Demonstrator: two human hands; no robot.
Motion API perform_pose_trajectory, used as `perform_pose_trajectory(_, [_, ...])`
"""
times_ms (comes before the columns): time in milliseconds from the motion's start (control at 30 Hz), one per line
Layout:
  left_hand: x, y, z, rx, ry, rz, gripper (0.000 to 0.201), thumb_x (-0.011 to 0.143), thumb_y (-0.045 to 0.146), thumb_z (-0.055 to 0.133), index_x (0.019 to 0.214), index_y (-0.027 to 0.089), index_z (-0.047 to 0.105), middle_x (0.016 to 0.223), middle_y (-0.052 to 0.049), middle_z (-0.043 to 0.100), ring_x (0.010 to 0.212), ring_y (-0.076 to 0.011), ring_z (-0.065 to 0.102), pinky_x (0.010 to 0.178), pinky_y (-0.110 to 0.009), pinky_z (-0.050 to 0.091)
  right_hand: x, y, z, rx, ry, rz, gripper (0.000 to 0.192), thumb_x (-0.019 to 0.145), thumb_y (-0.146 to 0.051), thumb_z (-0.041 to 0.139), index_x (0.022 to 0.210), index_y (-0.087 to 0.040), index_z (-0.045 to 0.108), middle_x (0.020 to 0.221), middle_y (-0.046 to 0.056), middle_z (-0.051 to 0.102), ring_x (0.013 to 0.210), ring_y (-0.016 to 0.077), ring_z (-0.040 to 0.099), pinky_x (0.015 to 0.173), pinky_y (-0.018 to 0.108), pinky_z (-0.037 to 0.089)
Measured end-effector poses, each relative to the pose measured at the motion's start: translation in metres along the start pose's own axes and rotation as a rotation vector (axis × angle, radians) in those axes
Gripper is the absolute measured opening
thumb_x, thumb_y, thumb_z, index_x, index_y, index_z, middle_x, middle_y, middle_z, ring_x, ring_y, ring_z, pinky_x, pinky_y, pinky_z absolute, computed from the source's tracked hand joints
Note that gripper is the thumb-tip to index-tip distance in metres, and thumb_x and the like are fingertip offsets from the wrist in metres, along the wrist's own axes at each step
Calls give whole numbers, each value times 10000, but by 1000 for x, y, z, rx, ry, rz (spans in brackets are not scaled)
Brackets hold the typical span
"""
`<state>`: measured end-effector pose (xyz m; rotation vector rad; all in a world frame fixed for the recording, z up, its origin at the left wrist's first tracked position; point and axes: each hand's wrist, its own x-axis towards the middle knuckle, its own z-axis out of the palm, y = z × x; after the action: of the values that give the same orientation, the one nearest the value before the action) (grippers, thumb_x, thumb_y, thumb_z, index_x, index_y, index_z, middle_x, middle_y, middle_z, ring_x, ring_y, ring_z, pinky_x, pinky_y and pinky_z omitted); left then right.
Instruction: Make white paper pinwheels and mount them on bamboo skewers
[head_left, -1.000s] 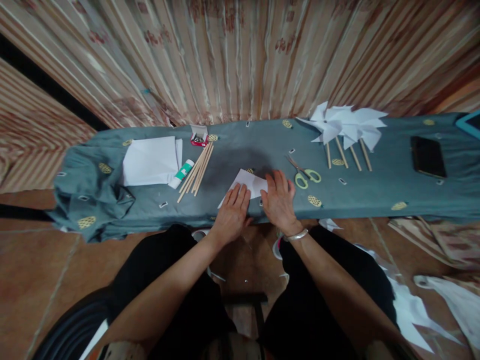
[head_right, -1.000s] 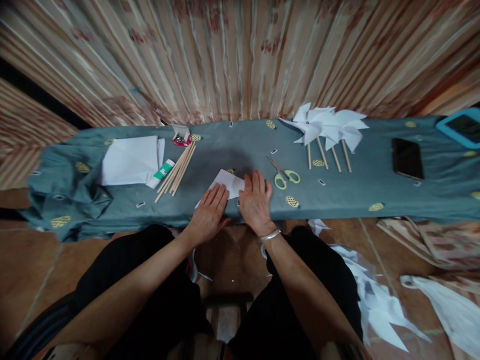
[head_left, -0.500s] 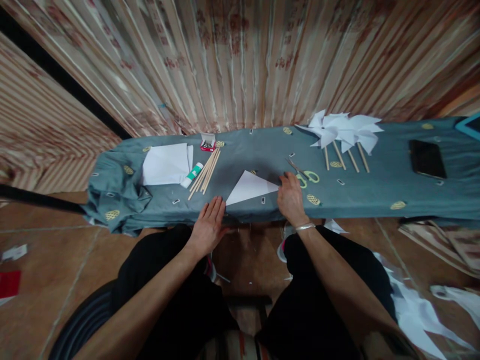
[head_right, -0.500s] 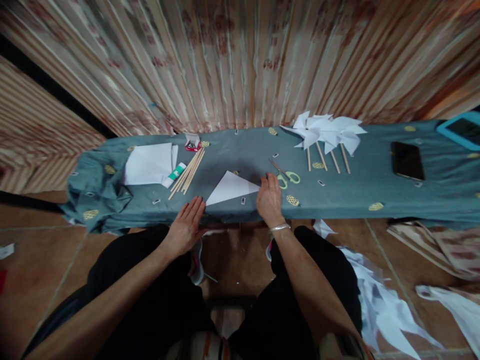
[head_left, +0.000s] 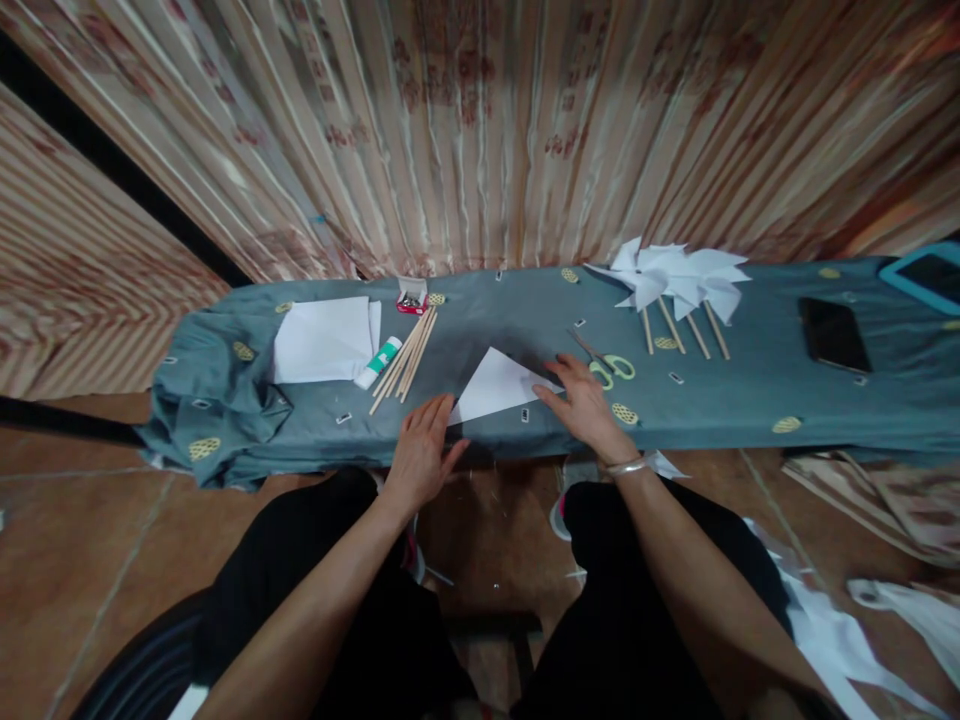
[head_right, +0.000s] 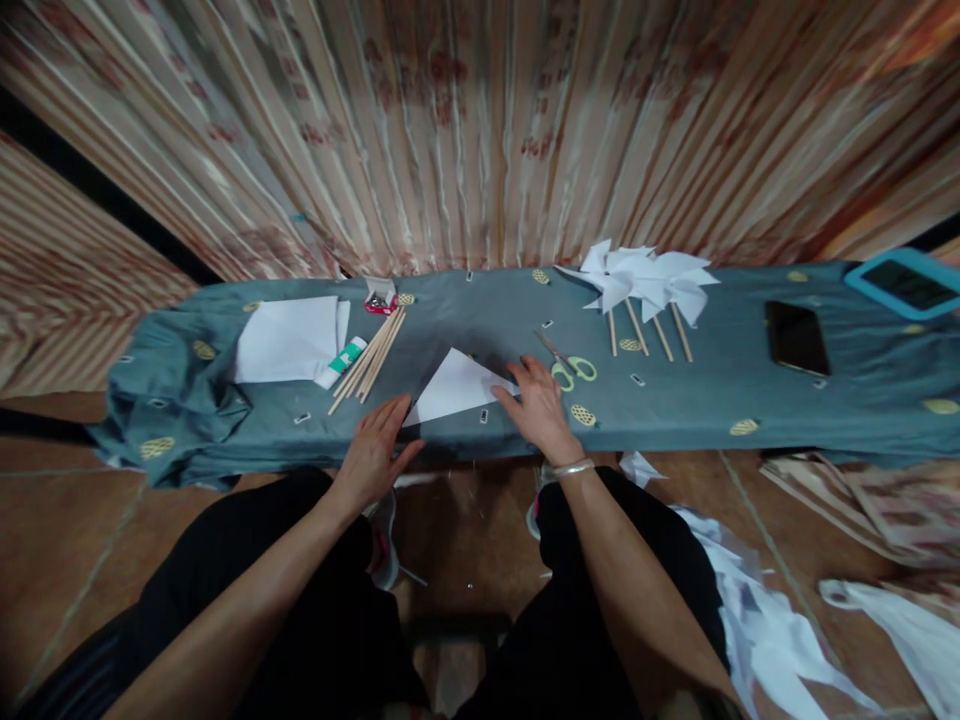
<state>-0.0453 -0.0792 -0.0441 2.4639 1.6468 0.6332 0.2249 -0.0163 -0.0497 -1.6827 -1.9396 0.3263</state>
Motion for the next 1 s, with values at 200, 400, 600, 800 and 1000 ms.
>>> perform_pose_trajectory(200, [15,3,6,-162,9,-79,504,970,424,426,1378,132,475,1361,-179,579,1311,-284,502,1089,-491,392,8,1,1,118,-66,46,293,743,-183,684,1034,-181,721,1369,156,578,1300,304,523,1086,467,400])
perform_pose_trajectory(400, [22,1,0,-499,28,-276,619,943,527,401,1388,107,494,1441,-183,519,1359,-284,464,1157,-468,317,8,-1,-5,350,-16,17,105,735,-178,620,786,-217,704,1313,88,626,1242,276,574,1075,449,397])
perform_pose_trajectory(600, [35,3,-12,-840,-15,-440,800,805,566,592,1434,95,446,1402,-191,557,1283,-299,545,1104,-446,388,4,-8,-23,551,7,-4,115,715,-195,624,787,-216,711,1369,89,585,1338,284,492,1144,473,283])
perform_pose_trajectory(800, [48,6,-16,-994,-167,-463,518,753,599,624,921,129,761,844,-82,756,802,-230,681,745,-312,512,5,-16,-37,619,55,-18,88,736,-243,648,790,-220,714,1376,94,585,1345,273,484,1153,470,266])
perform_pose_trajectory(1000, [61,17,-15,-1095,-286,-618,397,539,527,792,591,141,712,505,9,597,477,-110,491,485,-227,349,6,-15,-46,716,82,-4,79,737,-244,671,798,-229,718,1402,73,566,1372,271,452,1162,478,269])
